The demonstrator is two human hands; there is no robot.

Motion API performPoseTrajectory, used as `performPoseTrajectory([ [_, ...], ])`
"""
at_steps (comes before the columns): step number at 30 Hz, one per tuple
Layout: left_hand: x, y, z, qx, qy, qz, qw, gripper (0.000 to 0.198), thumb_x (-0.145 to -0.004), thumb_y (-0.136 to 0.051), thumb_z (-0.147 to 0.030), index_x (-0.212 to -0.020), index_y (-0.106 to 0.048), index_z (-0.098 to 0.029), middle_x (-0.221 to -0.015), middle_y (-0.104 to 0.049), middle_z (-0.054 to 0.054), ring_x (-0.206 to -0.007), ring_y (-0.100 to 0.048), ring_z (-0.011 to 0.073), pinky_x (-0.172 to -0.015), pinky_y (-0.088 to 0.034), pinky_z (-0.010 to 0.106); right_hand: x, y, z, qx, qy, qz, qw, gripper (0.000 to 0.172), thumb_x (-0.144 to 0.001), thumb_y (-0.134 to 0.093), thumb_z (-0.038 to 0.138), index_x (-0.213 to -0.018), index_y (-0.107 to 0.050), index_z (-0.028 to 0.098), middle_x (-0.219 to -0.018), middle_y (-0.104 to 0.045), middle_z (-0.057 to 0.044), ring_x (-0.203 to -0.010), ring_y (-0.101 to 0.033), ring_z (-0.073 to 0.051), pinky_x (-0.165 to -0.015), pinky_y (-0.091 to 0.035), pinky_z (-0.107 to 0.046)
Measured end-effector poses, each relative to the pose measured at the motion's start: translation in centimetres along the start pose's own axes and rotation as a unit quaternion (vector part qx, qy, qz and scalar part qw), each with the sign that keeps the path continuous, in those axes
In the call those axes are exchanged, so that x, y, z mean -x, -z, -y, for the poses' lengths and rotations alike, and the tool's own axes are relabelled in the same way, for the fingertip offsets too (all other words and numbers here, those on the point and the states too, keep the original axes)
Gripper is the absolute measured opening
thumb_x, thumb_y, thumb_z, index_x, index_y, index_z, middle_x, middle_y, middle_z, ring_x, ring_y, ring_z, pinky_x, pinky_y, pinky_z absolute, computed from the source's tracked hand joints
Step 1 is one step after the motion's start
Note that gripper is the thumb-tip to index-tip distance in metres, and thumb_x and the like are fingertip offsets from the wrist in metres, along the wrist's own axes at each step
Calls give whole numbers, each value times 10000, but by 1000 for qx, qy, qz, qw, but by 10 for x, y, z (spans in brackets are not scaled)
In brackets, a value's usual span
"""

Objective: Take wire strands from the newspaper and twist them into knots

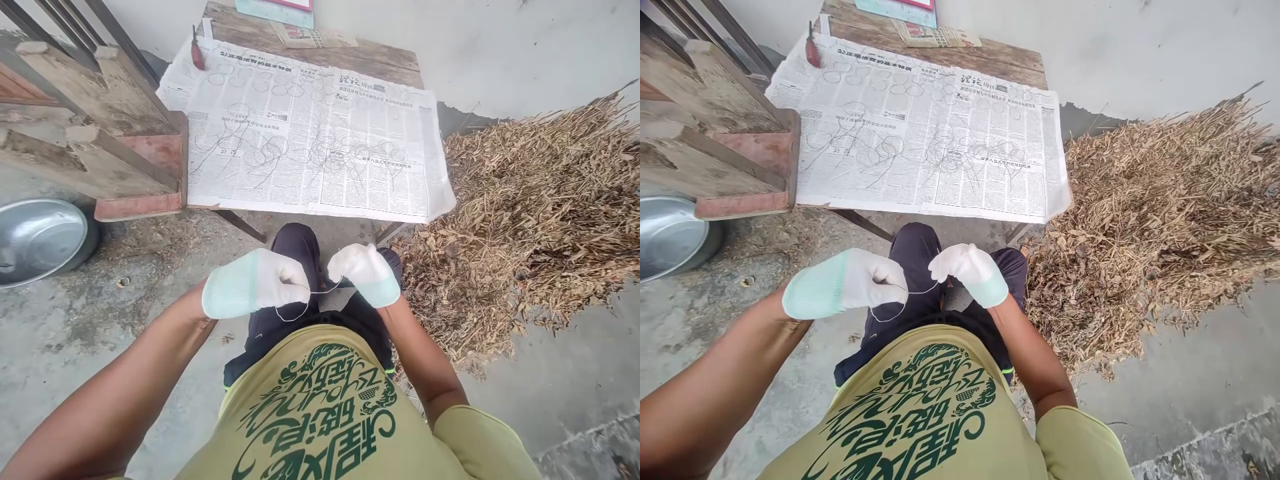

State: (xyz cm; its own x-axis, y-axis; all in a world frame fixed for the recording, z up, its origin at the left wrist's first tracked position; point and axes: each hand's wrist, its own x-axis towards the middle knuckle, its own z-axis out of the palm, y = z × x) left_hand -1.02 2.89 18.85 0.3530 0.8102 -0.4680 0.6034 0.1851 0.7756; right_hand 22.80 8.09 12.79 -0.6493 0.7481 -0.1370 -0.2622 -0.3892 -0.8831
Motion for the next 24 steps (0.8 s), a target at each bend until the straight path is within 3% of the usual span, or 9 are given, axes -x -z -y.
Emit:
performPoseTrajectory([
  [2,-1,-3,4,11,10,-44,999,171,-753,-702,-373,-665,-748,-234,-629,-706,-21,-612,-636,143,-555,-448,200,1,4,1,-14,7,-30,999,790,-737,-521,942,-832,-711,182,-806,-742,-112,-716,-684,-225,-724,-578,-375],
  [5,-4,-8,3,47,11,-58,997,170,-737,-697,-364,-649,-735,-224,-621,-703,-14,-594,-621,141,-536,-444,205,8,1,-2,-36,23,-43,998,686,-742,-691,815,-965,-739,168,-900,-770,-118,-765,-714,-235,-753,-593,-387],
  [11,-11,-15,-4,88,25,-53,994,165,-701,-712,-356,-622,-713,-211,-581,-670,-17,-544,-565,128,-501,-414,210,16,-15,-17,18,19,-41,999,393,-893,-727,537,-863,-768,147,-872,-780,-114,-793,-726,-223,-825,-594,-400],
  [16,-13,-18,1,82,31,-24,996,148,-696,-702,-332,-595,-714,-224,-536,-634,-39,-503,-511,113,-464,-359,208,16,-18,-19,64,17,-69,995,362,-862,-747,515,-806,-766,159,-824,-775,-99,-804,-727,-232,-817,-592,-386],
  [21,-13,-21,-2,75,19,53,996,129,-695,-720,-347,-618,-766,-255,-545,-645,-38,-496,-524,116,-464,-356,218,19,-19,-11,63,-10,-18,998,279,-877,-728,390,-746,-754,145,-726,-754,-70,-673,-696,-191,-735,-579,-336],
  [24,-15,-22,-7,58,22,66,996,132,-686,-736,-370,-620,-770,-262,-559,-659,-32,-501,-539,119,-467,-363,218,20,-23,-1,99,-29,-39,994,204,-884,-692,323,-833,-779,146,-696,-752,-44,-663,-696,-175,-739,-572,-315],
])
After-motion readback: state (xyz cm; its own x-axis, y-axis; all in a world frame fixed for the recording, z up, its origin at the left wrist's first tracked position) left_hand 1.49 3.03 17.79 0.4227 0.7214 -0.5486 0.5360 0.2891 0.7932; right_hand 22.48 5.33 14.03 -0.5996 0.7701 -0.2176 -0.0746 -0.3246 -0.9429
